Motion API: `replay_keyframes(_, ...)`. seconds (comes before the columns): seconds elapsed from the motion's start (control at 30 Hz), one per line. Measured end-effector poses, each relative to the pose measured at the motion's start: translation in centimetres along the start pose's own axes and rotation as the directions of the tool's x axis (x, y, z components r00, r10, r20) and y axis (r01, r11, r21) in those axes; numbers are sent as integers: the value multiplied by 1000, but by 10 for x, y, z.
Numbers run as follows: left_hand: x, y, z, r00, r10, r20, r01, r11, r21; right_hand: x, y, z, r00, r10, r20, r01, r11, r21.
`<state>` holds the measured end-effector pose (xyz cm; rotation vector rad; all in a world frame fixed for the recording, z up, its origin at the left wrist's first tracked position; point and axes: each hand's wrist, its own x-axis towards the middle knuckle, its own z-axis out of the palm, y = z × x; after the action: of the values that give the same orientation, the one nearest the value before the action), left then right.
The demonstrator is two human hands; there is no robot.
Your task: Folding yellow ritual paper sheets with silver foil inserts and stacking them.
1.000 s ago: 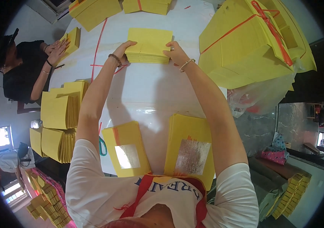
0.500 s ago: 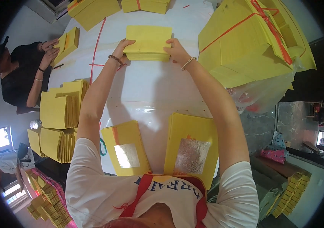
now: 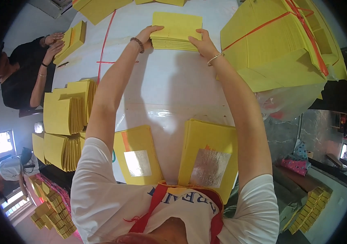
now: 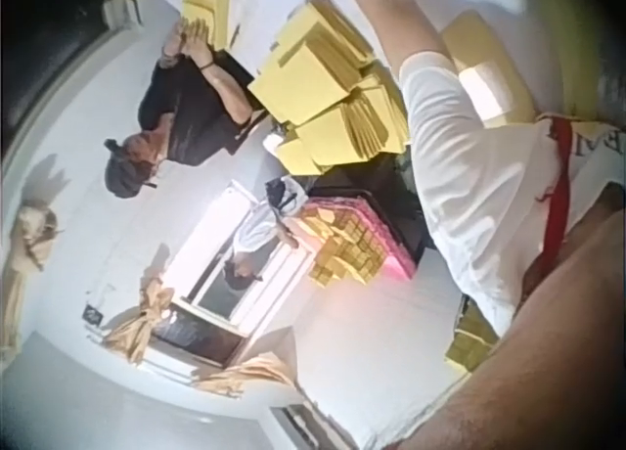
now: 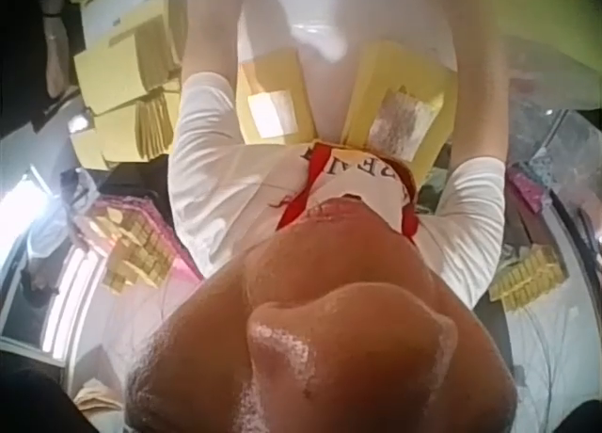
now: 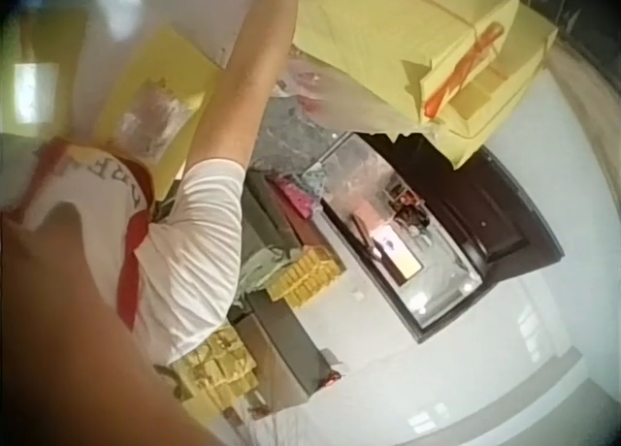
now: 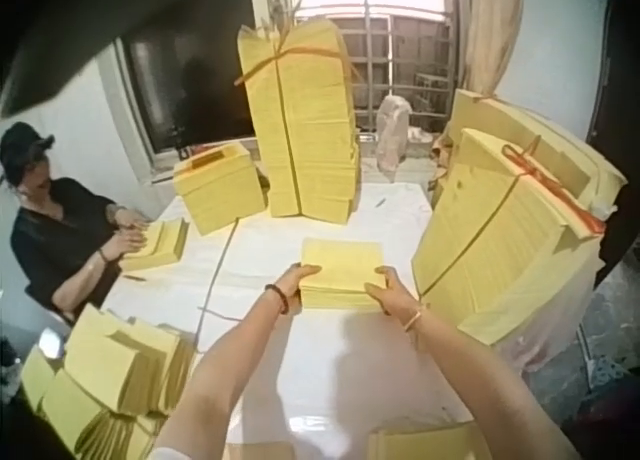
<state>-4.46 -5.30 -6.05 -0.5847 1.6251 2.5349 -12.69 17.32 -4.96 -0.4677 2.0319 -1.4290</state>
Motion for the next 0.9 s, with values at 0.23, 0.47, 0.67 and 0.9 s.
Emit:
replay_keyframes(0.23, -21, 16, 28, 981, 78, -178, -51, 987, 153, 11, 5, 6, 997, -53, -50, 53, 999, 4)
replay_keyframes(0.47, -15, -1, 24, 957, 206, -202, -194, 978, 80, 27, 21, 1, 999, 29, -46, -15, 961, 277)
replay_keyframes(0.67, -22, -5, 19, 958, 178, -225, -160, 982, 96, 6, 3, 9, 987, 138, -84, -114, 964, 241)
replay_keyframes(0.9, -31, 8, 35, 956, 171, -239, -171, 985, 19, 17, -2, -3, 995, 92, -28, -86, 983, 164)
